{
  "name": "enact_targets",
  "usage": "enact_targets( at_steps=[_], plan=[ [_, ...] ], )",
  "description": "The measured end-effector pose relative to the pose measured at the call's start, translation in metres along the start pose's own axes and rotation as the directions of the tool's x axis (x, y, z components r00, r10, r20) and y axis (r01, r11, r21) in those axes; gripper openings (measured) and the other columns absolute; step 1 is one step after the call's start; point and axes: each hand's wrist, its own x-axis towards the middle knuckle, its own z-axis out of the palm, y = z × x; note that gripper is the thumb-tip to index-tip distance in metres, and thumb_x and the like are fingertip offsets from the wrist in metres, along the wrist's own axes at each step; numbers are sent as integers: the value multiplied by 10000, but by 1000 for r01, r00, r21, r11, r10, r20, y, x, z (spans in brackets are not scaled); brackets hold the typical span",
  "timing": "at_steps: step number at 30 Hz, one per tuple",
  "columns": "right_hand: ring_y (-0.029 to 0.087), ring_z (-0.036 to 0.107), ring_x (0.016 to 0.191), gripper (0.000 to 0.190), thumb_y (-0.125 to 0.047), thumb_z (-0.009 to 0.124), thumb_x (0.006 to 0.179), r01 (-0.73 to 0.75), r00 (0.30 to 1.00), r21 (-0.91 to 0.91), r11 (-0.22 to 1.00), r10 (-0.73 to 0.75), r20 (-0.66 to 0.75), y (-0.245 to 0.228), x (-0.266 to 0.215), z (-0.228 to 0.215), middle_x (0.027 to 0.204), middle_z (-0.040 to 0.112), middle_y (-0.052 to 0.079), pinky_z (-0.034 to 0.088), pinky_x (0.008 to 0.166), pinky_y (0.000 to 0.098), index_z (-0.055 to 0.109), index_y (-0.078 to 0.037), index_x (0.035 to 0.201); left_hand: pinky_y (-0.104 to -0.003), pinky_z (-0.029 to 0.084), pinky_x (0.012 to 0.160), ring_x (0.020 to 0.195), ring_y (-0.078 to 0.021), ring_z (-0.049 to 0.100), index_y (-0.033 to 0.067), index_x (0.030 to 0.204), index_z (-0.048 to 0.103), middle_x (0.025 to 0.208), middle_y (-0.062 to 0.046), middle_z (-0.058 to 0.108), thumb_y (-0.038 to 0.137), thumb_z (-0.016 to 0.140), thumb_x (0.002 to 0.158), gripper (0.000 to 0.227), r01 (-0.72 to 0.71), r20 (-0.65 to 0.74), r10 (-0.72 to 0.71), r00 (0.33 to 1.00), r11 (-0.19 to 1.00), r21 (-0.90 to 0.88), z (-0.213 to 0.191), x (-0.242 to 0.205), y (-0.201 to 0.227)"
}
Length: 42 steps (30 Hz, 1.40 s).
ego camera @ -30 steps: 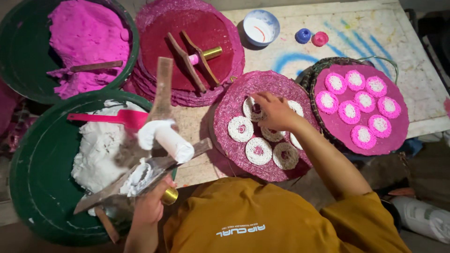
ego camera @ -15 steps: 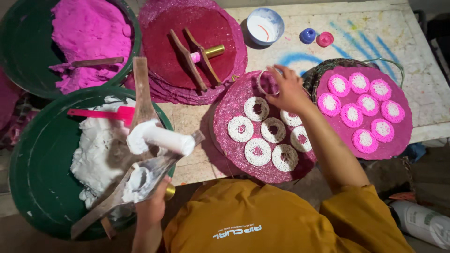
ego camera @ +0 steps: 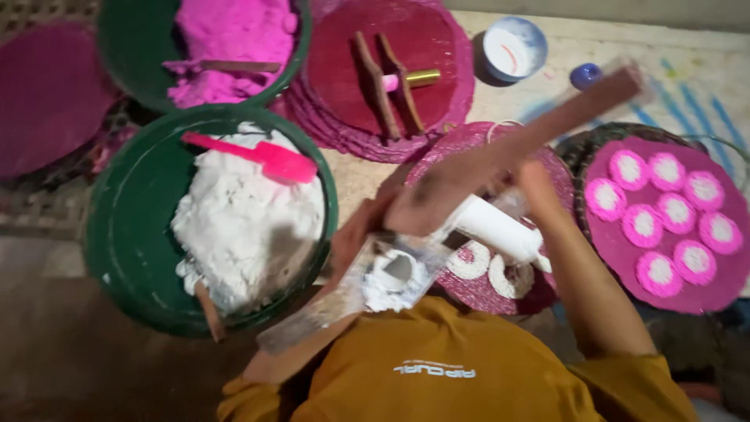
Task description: The person uses a manual press tool to form patterns on cracker dough, applies a white coating and pink highlights, and places the finished crackers on a drying rack.
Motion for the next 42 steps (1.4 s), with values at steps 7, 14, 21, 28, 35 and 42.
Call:
enact_targets(
  at_steps=[7,14,21,28,35,42],
  plan=[
    [47,346,464,305,-134,506,972,-240,-131,210,-948,246,960,-134,-42,33,609,301,-56,358,398,207,406,-190,689,-355,609,998,1129,-204,739,24,1462,502,1373,-124,671,148,585,1067,423,-246,-11,251,968,958,146,8,10,13],
    [97,490,580,312,-278,553,1025,-397,170,519,-757,495,852,-152,-55,52,669,415,-30,478,539,242,509,-136,751,-309,583,761,953,-210,712,41,1410,548,1179,-94,701,143,732,893,558,-87,-20,85,996,993,-75,-5,24,35],
    [88,504,543,340,-267,534,1034,-287,-5,472,-834,494,870,-128,-46,50,657,457,-23,495,505,202,562,-128,725,-278,585,739,919,-161,721,56,1431,585,1075,-61,680,112,722,891,560,50,28,-47,998,993,-108,-7,21,41],
    [96,488,540,389,-259,571,1007,-274,-104,376,-885,416,904,-169,-51,53,613,441,-30,461,508,223,529,-116,647,-266,583,727,944,-161,713,36,1427,545,1141,-68,684,173,750,900,582,-80,-30,80,996,997,-12,-7,24,39],
    [75,481,599,284,-247,571,1007,-197,24,310,-930,311,950,-131,-26,33,695,439,-32,437,529,229,500,-117,765,-299,596,770,978,-173,718,66,1436,549,1174,-75,701,162,749,889,590,-47,-37,46,998,999,-21,-11,27,50],
    [104,643,834,140,-158,552,1072,172,985,671,721,-110,-134,46,-11,-9,975,677,36,531,719,232,646,-57,1094,-340,568,821,986,-215,696,39,1346,601,1129,-112,703,183,733,910,478,94,-52,-94,994,996,-9,-5,17,22]
  ],
)
